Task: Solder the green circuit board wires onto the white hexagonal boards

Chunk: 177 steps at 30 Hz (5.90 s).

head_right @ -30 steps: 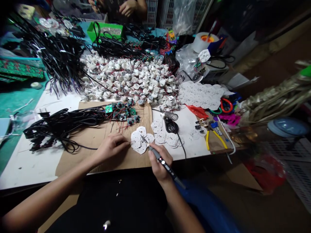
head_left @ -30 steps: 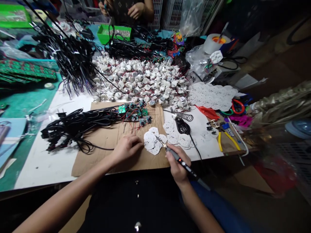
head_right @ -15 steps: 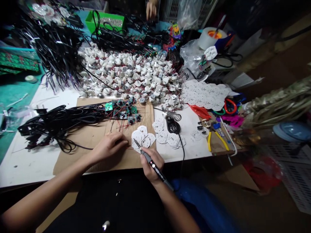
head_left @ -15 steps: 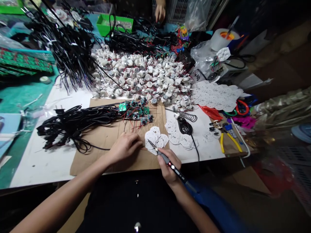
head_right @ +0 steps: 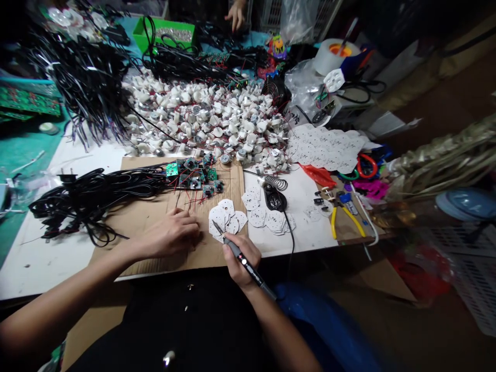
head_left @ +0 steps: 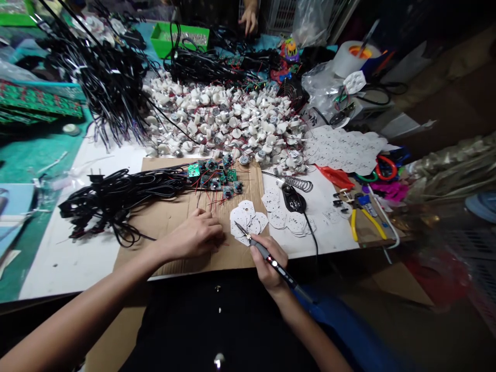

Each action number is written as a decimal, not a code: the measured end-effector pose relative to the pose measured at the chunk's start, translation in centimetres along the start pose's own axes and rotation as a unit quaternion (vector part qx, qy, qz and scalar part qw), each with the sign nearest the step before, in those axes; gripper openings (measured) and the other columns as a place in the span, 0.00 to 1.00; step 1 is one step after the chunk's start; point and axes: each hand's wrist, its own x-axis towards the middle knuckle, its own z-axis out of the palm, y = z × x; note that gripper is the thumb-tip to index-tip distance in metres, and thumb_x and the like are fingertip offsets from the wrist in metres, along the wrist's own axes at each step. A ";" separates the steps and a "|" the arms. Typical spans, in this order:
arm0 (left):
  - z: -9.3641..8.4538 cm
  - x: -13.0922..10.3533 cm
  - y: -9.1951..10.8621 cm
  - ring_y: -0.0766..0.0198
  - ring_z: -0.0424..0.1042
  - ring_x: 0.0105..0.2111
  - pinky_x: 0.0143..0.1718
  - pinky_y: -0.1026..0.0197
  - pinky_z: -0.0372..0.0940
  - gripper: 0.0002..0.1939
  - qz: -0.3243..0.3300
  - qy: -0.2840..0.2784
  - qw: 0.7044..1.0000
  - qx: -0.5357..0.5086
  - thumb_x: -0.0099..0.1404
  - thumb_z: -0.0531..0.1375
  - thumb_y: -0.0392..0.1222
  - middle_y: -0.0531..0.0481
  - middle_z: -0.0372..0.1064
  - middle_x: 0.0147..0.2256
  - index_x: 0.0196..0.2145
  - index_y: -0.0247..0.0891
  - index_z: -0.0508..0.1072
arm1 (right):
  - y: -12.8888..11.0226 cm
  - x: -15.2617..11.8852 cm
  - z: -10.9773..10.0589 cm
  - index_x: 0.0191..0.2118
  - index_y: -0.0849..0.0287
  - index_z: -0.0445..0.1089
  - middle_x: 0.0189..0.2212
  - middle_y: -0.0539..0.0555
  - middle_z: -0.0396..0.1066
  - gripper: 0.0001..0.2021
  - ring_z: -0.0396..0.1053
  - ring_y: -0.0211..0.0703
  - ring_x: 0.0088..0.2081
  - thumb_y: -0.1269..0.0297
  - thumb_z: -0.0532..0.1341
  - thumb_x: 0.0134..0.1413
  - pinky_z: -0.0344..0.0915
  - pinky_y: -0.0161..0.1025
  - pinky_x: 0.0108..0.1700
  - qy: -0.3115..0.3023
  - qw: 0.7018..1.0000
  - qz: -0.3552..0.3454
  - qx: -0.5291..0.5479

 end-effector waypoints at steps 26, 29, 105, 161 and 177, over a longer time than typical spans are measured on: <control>1.9 0.2 0.3 0.57 0.72 0.40 0.44 0.54 0.60 0.05 -0.110 0.079 0.990 -0.025 0.73 0.60 0.41 0.47 0.75 0.38 0.39 0.38 0.74 | 0.1 -0.4 0.1 0.49 0.56 0.76 0.35 0.54 0.80 0.11 0.78 0.44 0.33 0.70 0.61 0.63 0.77 0.40 0.37 0.006 1.000 -0.004 0.007; 1.5 1.1 0.1 0.60 0.75 0.38 0.43 0.58 0.64 0.06 -0.130 0.102 0.977 -0.136 0.72 0.61 0.42 0.48 0.78 0.36 0.39 0.39 0.76 | -0.1 -0.4 0.1 0.49 0.56 0.76 0.35 0.54 0.80 0.11 0.78 0.44 0.34 0.71 0.61 0.63 0.76 0.40 0.37 0.008 1.000 -0.006 0.004; 3.2 1.5 1.4 0.61 0.74 0.35 0.47 0.52 0.58 0.12 -0.120 0.191 0.971 -0.075 0.75 0.59 0.49 0.53 0.77 0.33 0.37 0.40 0.75 | 0.3 -0.3 0.2 0.50 0.57 0.76 0.36 0.55 0.80 0.12 0.78 0.43 0.34 0.71 0.61 0.62 0.76 0.39 0.36 0.021 1.000 -0.003 0.013; 1.9 3.6 1.9 0.57 0.75 0.31 0.54 0.45 0.58 0.09 -0.184 0.085 0.979 0.025 0.68 0.58 0.43 0.49 0.77 0.28 0.31 0.40 0.74 | 1.4 -1.1 -0.2 0.51 0.55 0.76 0.33 0.53 0.78 0.13 0.76 0.44 0.33 0.71 0.61 0.63 0.75 0.41 0.35 0.024 0.999 0.023 0.035; -4.6 7.7 -1.6 0.61 0.71 0.31 0.33 0.60 0.62 0.09 -0.171 0.234 0.957 0.017 0.70 0.59 0.42 0.48 0.73 0.33 0.33 0.39 0.77 | 1.8 -1.3 -0.2 0.56 0.54 0.74 0.35 0.53 0.73 0.15 0.73 0.43 0.34 0.65 0.57 0.69 0.72 0.41 0.36 0.043 0.995 0.014 0.085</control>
